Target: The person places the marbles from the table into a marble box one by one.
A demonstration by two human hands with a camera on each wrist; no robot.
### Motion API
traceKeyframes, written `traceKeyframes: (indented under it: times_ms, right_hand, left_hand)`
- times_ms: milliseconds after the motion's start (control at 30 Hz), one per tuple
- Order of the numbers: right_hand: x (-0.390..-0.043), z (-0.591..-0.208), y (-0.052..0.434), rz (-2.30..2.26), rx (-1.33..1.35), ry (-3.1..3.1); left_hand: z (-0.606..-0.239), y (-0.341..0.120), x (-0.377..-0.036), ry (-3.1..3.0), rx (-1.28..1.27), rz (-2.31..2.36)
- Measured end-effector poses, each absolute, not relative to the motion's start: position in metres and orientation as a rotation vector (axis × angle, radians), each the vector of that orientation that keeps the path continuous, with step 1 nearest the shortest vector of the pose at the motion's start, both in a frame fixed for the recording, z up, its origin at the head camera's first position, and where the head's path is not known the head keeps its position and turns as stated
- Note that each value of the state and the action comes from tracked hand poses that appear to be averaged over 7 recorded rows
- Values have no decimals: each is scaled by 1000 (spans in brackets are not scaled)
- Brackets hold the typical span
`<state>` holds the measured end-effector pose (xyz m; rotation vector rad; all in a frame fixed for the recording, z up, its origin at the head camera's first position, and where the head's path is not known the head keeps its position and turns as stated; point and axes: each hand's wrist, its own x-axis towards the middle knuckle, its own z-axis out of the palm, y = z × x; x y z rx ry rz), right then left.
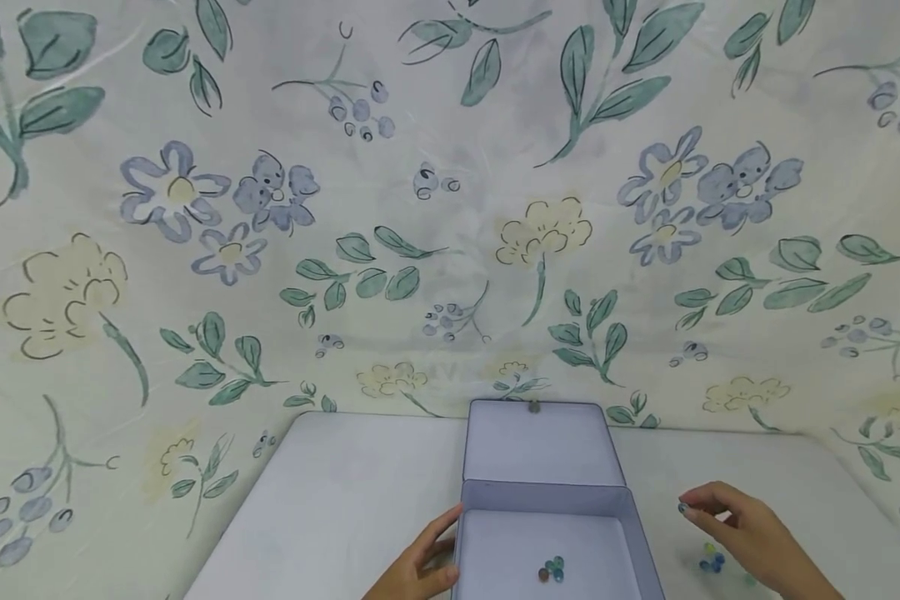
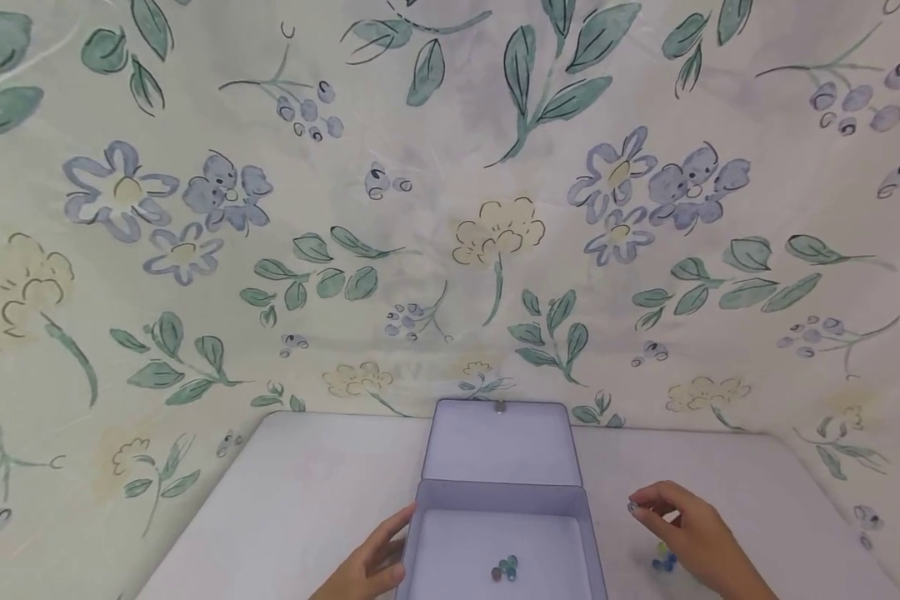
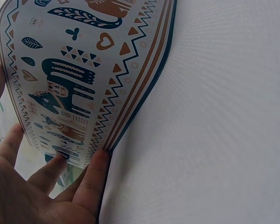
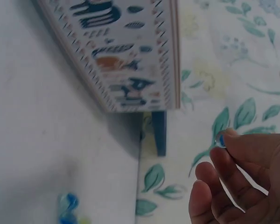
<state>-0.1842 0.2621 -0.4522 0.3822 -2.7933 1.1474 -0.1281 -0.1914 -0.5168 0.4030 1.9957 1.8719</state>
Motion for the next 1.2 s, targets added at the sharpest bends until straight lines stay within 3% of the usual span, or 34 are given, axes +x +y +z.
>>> traceKeyframes:
  times_ms: [367,1200]
  right_hand:
    - [-188,-429,212,1271,833,-2567]
    - [-209,-407,116,1382,1174,-2631]
  left_hand:
    - [-512,-187,-127,2115,420,1805]
    - [-514,-188,-131,2080,432,1826]
